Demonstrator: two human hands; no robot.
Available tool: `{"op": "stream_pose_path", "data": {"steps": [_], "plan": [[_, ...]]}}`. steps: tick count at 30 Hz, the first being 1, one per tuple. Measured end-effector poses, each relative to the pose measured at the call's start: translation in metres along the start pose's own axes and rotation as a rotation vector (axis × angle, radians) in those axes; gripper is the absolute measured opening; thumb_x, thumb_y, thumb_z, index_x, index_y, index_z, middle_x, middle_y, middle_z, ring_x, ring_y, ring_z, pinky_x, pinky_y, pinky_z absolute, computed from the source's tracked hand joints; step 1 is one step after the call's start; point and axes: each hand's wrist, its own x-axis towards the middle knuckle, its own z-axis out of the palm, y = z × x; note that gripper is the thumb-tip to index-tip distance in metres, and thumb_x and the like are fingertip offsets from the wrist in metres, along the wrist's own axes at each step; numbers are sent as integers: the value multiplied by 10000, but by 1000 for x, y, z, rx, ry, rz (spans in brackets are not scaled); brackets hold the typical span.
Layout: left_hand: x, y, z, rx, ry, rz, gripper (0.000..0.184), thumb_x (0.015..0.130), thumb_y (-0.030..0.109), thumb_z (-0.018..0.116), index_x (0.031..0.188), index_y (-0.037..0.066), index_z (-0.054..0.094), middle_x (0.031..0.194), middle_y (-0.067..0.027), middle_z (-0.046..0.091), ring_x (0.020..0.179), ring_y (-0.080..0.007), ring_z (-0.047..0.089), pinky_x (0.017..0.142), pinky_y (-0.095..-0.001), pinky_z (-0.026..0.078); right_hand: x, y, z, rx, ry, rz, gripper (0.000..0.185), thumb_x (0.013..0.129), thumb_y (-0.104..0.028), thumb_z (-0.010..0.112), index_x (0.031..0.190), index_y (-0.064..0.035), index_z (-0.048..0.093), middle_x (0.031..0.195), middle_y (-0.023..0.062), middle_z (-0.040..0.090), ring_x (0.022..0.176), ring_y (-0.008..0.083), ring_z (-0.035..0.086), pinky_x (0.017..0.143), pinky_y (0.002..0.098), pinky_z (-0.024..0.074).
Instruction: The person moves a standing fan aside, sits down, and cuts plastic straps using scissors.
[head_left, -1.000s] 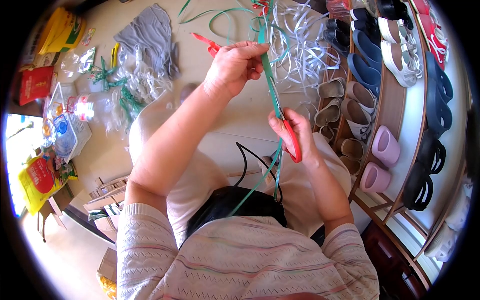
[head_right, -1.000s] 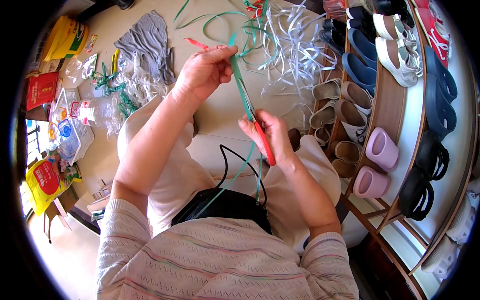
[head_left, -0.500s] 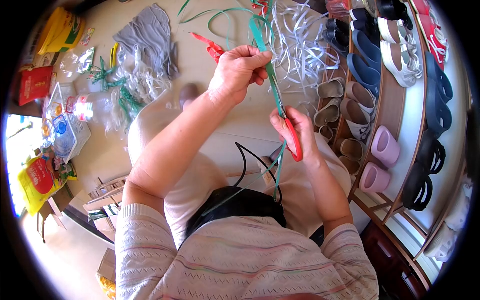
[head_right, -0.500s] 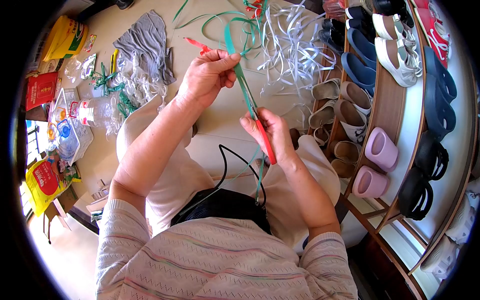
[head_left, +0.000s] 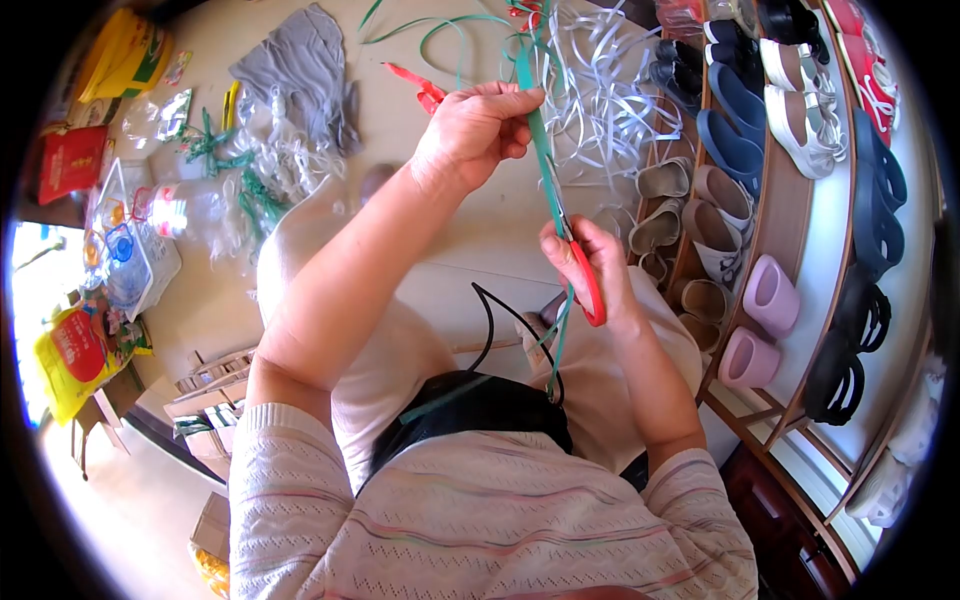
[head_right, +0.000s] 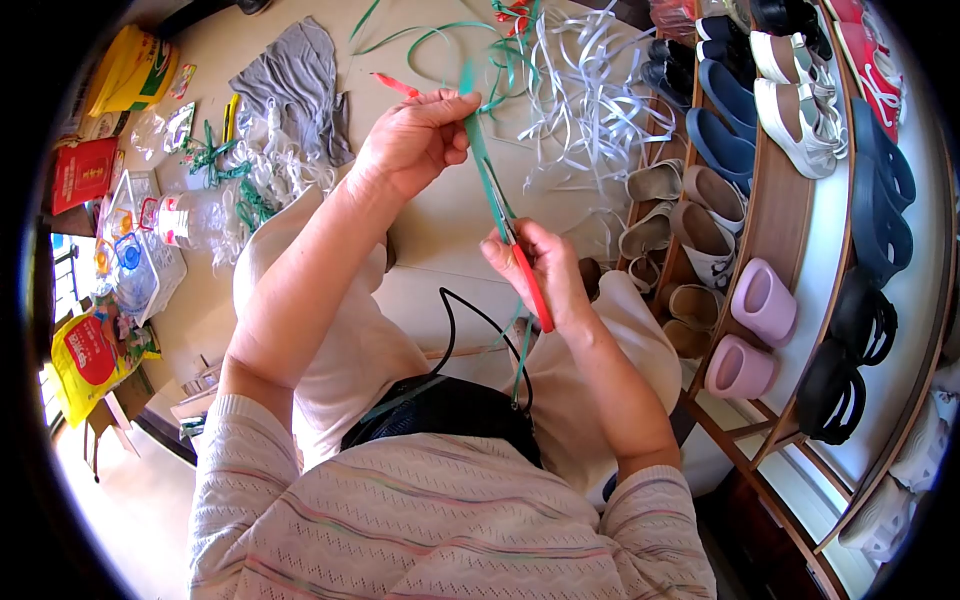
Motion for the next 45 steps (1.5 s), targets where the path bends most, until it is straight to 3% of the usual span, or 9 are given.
{"op": "stream_pose_path", "data": {"steps": [15,24,30,45], "plan": [[-13,-9,5,86,12,84,145,801,127,649,736,56,541,633,-16,531,498,-110,495,469,-230,396,1,-5,-3,-19,11,19,219,812,-216,658,825,-24,554,636,-53,480,586,32,411,532,179,355],[-10,-4,2,-28,-30,-34,106,806,116,632,777,52,552,643,-4,533,521,-103,501,476,-228,382,-1,-6,-4,-32,-4,24,195,807,-194,662,807,-24,566,625,-47,487,579,31,414,525,183,355],[-5,0,-1,20,-44,73,103,809,105,627,767,56,546,640,-10,537,515,-103,500,476,-225,383,-1,-4,-5,-28,-8,9,187,804,-188,663,822,-28,568,623,-47,487,573,37,416,524,184,356],[-14,-12,7,123,-39,110,110,792,96,649,755,66,550,640,-10,542,514,-102,499,480,-226,400,1,-3,-4,22,22,23,187,806,-182,663,823,-24,564,633,-48,486,577,37,417,531,182,360]]}}
